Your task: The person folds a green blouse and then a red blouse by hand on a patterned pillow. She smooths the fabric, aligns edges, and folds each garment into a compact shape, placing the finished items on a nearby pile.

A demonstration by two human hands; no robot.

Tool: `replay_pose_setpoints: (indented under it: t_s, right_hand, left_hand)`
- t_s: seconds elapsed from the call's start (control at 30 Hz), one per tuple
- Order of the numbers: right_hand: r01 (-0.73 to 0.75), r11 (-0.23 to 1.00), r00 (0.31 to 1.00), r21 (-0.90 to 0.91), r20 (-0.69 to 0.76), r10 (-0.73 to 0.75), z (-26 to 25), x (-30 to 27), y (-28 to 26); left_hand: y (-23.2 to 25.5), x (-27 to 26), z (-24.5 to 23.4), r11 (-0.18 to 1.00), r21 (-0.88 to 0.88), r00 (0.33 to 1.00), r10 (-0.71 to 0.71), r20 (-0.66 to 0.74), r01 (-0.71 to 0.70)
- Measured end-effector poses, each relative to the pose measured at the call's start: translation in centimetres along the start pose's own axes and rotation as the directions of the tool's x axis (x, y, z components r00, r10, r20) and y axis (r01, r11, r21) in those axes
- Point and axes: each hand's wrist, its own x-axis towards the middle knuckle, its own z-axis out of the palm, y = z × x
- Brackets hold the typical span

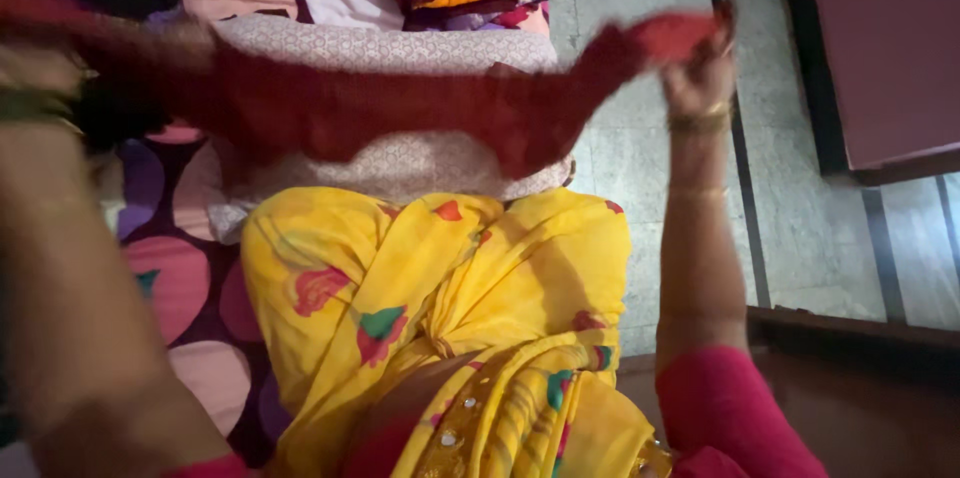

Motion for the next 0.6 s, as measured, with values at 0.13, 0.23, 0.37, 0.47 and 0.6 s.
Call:
replay_pose_setpoints:
  t_s: [0.13,0.23,0.37,0.47,0.6]
  right_hand:
    - [0.066,0.995,0.995,0.079,0.075,-0.072,3.6,4.4,-8.6]
    - [0.148,0.987,0.989,-0.059,0.018,-0.147,6.2,0.9,-9.8]
    - [0.050,0.998,0.991,0.030,-0.124,-0.046,6.5,-6.7,-6.2]
    - [0.047,0.998,0.991,-0.033,-0.127,-0.051,3.4,-13.0,0.0]
    - [-0.115,0.967,0.885,0.227,-0.419,0.203,-1.8,-19.4,7.5]
  left_hand:
    - [-0.6,-1.8,-1.2,0.990,0.098,0.994,-0.100,-0.040,0.103]
    - [-0.2,-2.6,-3.8,0.978,0.138,0.986,-0.145,-0.083,0.155]
    - [0.4,-2.1,-7.2,0.974,0.190,0.986,-0.095,-0.139,0.121]
    - [2.1,-0.6,-9.8,0.965,0.247,0.984,-0.042,-0.171,0.084]
    - [2.0,1.2,-11.5,0.907,0.406,0.980,-0.034,-0.195,0.112]
